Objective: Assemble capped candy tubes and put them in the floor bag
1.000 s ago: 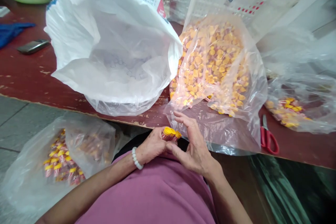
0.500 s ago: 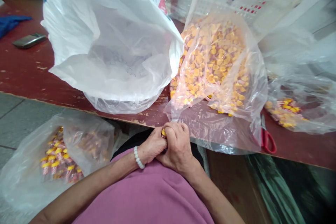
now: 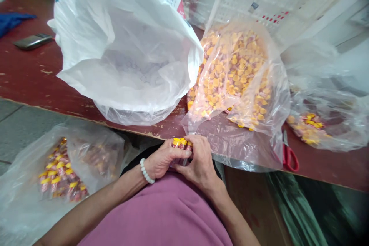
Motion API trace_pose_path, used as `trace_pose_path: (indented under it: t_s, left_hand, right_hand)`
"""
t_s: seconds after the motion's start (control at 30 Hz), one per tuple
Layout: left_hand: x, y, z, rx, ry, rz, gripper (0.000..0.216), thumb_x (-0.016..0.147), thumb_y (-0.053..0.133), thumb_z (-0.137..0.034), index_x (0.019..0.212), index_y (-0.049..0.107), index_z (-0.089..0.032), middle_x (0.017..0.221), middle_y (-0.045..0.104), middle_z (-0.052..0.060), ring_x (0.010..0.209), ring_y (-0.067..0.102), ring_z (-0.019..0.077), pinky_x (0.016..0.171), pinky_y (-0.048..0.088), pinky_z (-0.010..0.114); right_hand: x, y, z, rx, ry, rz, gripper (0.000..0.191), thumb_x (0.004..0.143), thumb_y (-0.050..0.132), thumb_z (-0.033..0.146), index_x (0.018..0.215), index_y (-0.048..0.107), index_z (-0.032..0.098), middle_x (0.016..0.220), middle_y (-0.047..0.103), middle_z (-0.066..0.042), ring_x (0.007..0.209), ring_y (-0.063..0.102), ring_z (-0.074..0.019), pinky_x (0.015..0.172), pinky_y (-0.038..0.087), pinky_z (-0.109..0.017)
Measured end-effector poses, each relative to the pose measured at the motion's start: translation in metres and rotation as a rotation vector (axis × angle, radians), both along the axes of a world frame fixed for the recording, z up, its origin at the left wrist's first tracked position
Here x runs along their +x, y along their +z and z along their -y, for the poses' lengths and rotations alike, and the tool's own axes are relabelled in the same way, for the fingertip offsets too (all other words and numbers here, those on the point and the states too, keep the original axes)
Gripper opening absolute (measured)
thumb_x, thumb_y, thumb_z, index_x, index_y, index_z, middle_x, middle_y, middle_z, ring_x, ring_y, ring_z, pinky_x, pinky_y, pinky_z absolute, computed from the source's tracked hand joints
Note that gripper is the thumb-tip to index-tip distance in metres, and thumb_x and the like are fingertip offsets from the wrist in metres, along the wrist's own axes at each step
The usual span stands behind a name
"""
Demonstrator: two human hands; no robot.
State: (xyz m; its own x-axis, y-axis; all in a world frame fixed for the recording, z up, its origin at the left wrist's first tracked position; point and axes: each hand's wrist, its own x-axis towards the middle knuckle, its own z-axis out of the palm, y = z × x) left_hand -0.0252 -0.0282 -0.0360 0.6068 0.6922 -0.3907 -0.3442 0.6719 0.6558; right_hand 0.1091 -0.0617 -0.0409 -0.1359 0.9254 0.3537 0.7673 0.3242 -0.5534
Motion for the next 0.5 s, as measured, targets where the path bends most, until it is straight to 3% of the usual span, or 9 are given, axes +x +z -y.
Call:
trace_pose_path:
  t_s: [0.1,0.2,0.27,0.33,0.4,0.43,0.5]
  left_hand:
    - [0.002,-0.005,0.002,0.008,0.0,0.023,0.022,0.059,0.074,-0.012,0.079,0.064,-0.011,0.074,0.061,0.001,0.068,0.056,0.0117,0.066,0.044,0.023]
    - [0.003,-0.003,0.005,0.03,0.062,-0.005,0.02,0.057,0.074,-0.009,0.074,0.063,-0.011,0.07,0.059,-0.001,0.065,0.054,0.0093,0.063,0.043,0.021]
    - [-0.005,0.003,0.008,0.026,0.097,-0.004,0.019,0.057,0.074,-0.011,0.072,0.062,-0.011,0.068,0.057,-0.001,0.062,0.053,0.0087,0.059,0.044,0.02]
    - [-0.027,0.009,0.008,0.056,0.151,-0.022,0.02,0.058,0.075,-0.016,0.073,0.062,-0.012,0.068,0.057,-0.001,0.058,0.054,0.0092,0.055,0.046,0.021]
    - [-0.066,0.013,0.009,0.122,0.337,-0.128,0.022,0.061,0.075,-0.02,0.079,0.063,-0.013,0.072,0.06,0.0,0.056,0.057,0.0103,0.055,0.049,0.024]
    - [-0.091,0.014,0.012,0.142,0.502,-0.201,0.024,0.062,0.075,-0.021,0.082,0.064,-0.013,0.075,0.061,0.0,0.057,0.059,0.0109,0.057,0.051,0.025]
    - [-0.15,0.011,0.021,0.086,0.899,-0.343,0.024,0.064,0.073,-0.02,0.085,0.064,-0.015,0.078,0.063,-0.001,0.06,0.062,0.0119,0.061,0.053,0.026]
  right_hand:
    - [-0.001,0.001,-0.004,0.022,0.033,0.051,0.04,0.061,0.068,0.031,0.094,0.051,0.017,0.091,0.058,-0.007,0.086,0.051,-0.0231,0.076,0.041,-0.037]
    - [-0.006,0.003,-0.007,0.018,0.098,0.093,0.035,0.059,0.067,0.03,0.088,0.051,0.018,0.088,0.058,-0.006,0.082,0.052,-0.0228,0.074,0.041,-0.038]
    - [-0.011,0.005,-0.007,0.009,0.149,0.112,0.043,0.061,0.07,0.033,0.097,0.053,0.018,0.095,0.06,-0.008,0.087,0.054,-0.0249,0.078,0.042,-0.041]
    - [-0.014,0.006,-0.008,0.029,0.203,0.102,0.067,0.062,0.073,0.042,0.119,0.048,0.019,0.116,0.056,-0.013,0.105,0.052,-0.0302,0.087,0.042,-0.047]
    - [-0.011,0.006,-0.011,0.083,0.208,0.041,0.091,0.063,0.073,0.053,0.136,0.034,0.017,0.132,0.045,-0.018,0.12,0.044,-0.0345,0.096,0.038,-0.052]
    - [-0.007,0.006,-0.013,0.102,0.181,0.01,0.092,0.064,0.071,0.055,0.138,0.032,0.017,0.133,0.044,-0.019,0.122,0.043,-0.0348,0.097,0.038,-0.054]
    - [0.007,0.004,-0.018,0.088,0.093,-0.014,0.077,0.07,0.066,0.055,0.133,0.041,0.019,0.128,0.049,-0.017,0.118,0.047,-0.0335,0.096,0.04,-0.053]
